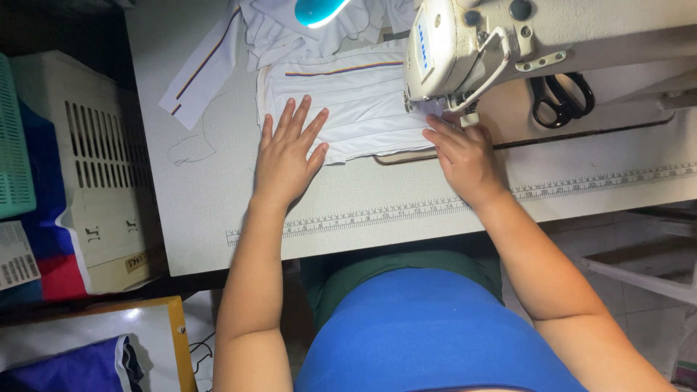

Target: Trimming and folding white fabric pieces at a sewing workstation using scissors

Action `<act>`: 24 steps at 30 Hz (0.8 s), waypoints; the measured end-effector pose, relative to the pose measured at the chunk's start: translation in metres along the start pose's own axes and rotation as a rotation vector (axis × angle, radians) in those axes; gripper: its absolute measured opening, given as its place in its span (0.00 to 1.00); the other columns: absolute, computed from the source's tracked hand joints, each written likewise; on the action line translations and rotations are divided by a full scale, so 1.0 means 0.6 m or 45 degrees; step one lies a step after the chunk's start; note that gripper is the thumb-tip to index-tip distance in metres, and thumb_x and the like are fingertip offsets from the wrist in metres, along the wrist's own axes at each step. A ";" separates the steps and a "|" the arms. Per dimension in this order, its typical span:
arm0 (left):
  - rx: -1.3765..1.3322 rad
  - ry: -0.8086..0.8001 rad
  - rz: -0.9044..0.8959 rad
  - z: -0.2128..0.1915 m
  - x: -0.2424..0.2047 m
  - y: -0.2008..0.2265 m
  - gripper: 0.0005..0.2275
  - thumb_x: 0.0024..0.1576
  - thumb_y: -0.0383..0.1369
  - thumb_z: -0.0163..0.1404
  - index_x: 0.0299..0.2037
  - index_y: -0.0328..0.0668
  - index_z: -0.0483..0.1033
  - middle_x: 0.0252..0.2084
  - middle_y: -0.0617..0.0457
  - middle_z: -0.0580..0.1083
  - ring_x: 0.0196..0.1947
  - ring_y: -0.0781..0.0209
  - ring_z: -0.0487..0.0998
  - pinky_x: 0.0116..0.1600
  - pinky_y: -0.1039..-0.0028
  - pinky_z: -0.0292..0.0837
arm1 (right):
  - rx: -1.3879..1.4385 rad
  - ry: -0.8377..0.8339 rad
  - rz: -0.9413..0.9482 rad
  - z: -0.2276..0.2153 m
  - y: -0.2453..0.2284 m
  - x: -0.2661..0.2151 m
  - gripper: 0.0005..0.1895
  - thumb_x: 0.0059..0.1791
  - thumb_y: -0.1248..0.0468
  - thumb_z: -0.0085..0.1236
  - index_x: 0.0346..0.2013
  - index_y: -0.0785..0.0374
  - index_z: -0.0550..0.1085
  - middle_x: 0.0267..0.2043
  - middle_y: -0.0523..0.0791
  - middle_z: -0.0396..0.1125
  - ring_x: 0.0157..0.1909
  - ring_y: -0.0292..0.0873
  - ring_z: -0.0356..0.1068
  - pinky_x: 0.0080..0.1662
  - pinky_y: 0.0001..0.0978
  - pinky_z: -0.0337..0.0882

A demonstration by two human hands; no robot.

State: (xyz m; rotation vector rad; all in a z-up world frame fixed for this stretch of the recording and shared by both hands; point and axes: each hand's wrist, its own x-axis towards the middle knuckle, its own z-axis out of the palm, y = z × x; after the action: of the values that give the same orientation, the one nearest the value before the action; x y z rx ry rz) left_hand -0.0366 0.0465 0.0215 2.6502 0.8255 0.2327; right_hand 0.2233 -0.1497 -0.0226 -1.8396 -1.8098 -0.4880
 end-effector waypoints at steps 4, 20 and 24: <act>0.022 0.012 0.011 0.004 0.000 -0.003 0.21 0.61 0.44 0.40 0.66 0.60 0.59 0.70 0.52 0.52 0.70 0.52 0.47 0.68 0.48 0.36 | -0.012 0.020 0.014 0.005 0.002 0.001 0.13 0.48 0.67 0.53 0.44 0.48 0.76 0.55 0.33 0.69 0.37 0.41 0.69 0.43 0.31 0.65; 0.021 -0.010 0.005 0.002 0.001 -0.002 0.21 0.62 0.44 0.38 0.66 0.60 0.59 0.71 0.52 0.51 0.70 0.52 0.46 0.68 0.49 0.36 | 0.002 0.014 0.059 0.006 0.000 0.000 0.12 0.50 0.65 0.52 0.44 0.47 0.76 0.56 0.33 0.68 0.36 0.40 0.68 0.45 0.30 0.61; 0.015 -0.003 0.012 0.003 0.000 -0.003 0.21 0.62 0.44 0.38 0.66 0.60 0.58 0.71 0.52 0.51 0.70 0.52 0.47 0.68 0.48 0.36 | -0.016 0.016 0.049 0.012 0.003 -0.005 0.12 0.49 0.65 0.52 0.44 0.46 0.76 0.56 0.32 0.68 0.37 0.40 0.68 0.44 0.30 0.61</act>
State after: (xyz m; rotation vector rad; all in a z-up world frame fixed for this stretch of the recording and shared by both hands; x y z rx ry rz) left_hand -0.0369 0.0476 0.0188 2.6655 0.8160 0.2279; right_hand 0.2244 -0.1479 -0.0306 -1.8726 -1.7634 -0.4962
